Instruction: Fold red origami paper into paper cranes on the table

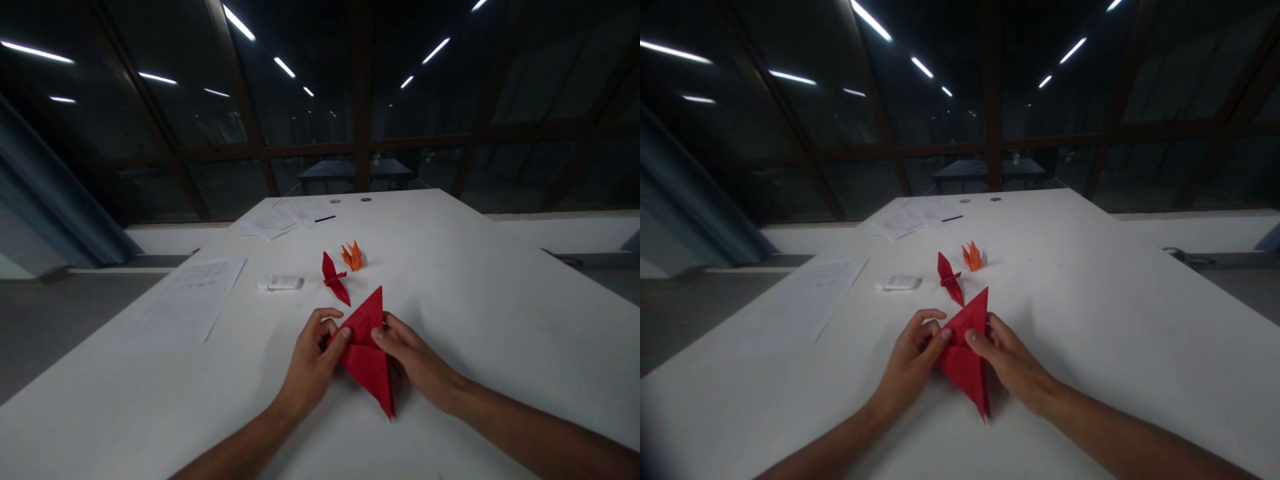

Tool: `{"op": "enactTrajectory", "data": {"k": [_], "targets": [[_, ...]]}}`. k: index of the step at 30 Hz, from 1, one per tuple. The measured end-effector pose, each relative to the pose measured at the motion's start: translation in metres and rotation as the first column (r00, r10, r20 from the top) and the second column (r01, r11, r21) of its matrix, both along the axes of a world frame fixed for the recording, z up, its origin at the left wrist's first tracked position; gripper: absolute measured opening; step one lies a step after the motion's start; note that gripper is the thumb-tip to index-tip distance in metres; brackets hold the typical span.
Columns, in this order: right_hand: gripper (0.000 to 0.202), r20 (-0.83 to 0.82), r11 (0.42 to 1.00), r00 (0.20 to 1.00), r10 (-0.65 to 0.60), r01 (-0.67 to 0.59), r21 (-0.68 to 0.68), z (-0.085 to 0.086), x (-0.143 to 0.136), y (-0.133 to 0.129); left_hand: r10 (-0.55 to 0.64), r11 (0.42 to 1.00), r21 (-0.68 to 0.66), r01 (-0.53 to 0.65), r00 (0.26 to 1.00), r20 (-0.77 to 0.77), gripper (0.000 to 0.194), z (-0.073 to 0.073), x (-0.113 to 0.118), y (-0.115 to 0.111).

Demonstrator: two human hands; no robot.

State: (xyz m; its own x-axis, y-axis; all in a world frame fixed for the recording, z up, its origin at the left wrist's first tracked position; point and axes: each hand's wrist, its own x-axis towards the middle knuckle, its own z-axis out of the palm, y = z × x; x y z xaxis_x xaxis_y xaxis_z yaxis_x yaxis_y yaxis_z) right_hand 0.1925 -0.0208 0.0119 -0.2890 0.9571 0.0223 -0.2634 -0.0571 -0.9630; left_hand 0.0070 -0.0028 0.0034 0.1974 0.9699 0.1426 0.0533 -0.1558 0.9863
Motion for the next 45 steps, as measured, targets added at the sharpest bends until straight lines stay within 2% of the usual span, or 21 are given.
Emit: {"op": "enactTrajectory", "data": {"k": [2, 4, 8, 10, 13, 15, 20, 24, 27, 29, 31, 34, 36, 40, 45], "targets": [[0.040, -0.027, 0.999, 0.998, 0.048, -0.048, -0.013, -0.002, -0.001, -0.004, 0.043, 0.999, 0.035, -0.042, 0.999, -0.029, 0.028, 0.000, 0.000, -0.003], [0.044, -0.035, 0.999, 0.999, 0.042, -0.042, -0.008, -0.006, 0.000, -0.003, 0.059, 0.997, 0.051, -0.056, 0.997, -0.050, 0.027, 0.001, 0.000, -0.004], [0.031, 0.012, 0.999, 1.000, -0.003, 0.003, 0.034, -0.017, 0.001, 0.003, 0.058, 0.997, 0.051, -0.056, 0.997, -0.045, 0.024, 0.001, 0.000, -0.001], [0.025, 0.030, 0.999, 0.999, -0.012, 0.011, 0.046, -0.019, 0.002, 0.004, 0.023, 0.999, 0.048, -0.021, 0.998, -0.050, 0.023, 0.002, 0.000, 0.001], [0.026, 0.033, 0.998, 0.999, -0.040, 0.039, 0.045, -0.018, 0.002, 0.004, -0.088, 0.996, 0.008, 0.089, 0.995, -0.040, 0.024, 0.005, 0.000, 0.002], [0.029, 0.018, 0.998, 0.998, -0.058, 0.057, 0.032, -0.015, 0.002, 0.004, -0.123, 0.992, -0.025, 0.123, 0.992, 0.001, 0.025, 0.006, 0.000, 0.002], [0.025, 0.065, 0.996, 0.994, -0.083, 0.081, 0.035, -0.012, 0.002, 0.004, -0.097, 0.989, -0.097, 0.110, 0.987, 0.128, 0.025, 0.004, -0.005, 0.005], [0.033, 0.072, 0.996, 0.994, -0.079, 0.077, 0.036, -0.014, 0.003, 0.002, -0.096, 0.979, -0.154, 0.131, 0.972, 0.214, 0.025, 0.005, -0.006, 0.007], [0.038, 0.023, 0.999, 0.998, -0.051, 0.051, 0.006, -0.014, 0.003, -0.001, -0.099, 0.975, -0.167, 0.144, 0.963, 0.253, 0.037, 0.006, -0.005, 0.006], [0.036, 0.025, 0.999, 0.999, -0.031, 0.031, 0.006, -0.012, 0.003, -0.002, -0.114, 0.983, -0.127, 0.136, 0.980, 0.166, 0.046, 0.004, -0.005, 0.005], [0.033, 0.067, 0.999, 0.997, -0.028, 0.026, 0.029, -0.011, 0.003, -0.003, -0.091, 0.996, -0.024, 0.091, 0.996, -0.012, 0.043, 0.002, -0.004, 0.003], [0.029, 0.143, 0.996, 0.988, -0.051, 0.040, 0.081, -0.011, 0.003, -0.002, 0.068, 0.978, 0.207, -0.011, 0.961, -0.270, 0.036, 0.000, -0.002, -0.001], [0.027, 0.171, 0.993, 0.983, -0.070, 0.052, 0.108, -0.012, 0.003, -0.002, 0.163, 0.946, 0.321, -0.042, 0.919, -0.360, 0.030, 0.001, 0.000, -0.003], [0.025, 0.182, 0.991, 0.980, -0.076, 0.054, 0.120, -0.014, 0.003, -0.002, 0.160, 0.931, 0.364, 0.019, 0.877, -0.453, 0.009, 0.005, 0.002, -0.007], [0.022, 0.190, 0.992, 0.980, -0.051, 0.027, 0.126, -0.014, 0.002, -0.003, 0.200, 0.921, 0.390, 0.024, 0.828, -0.523, 0.010, 0.009, 0.003, -0.010]]}}
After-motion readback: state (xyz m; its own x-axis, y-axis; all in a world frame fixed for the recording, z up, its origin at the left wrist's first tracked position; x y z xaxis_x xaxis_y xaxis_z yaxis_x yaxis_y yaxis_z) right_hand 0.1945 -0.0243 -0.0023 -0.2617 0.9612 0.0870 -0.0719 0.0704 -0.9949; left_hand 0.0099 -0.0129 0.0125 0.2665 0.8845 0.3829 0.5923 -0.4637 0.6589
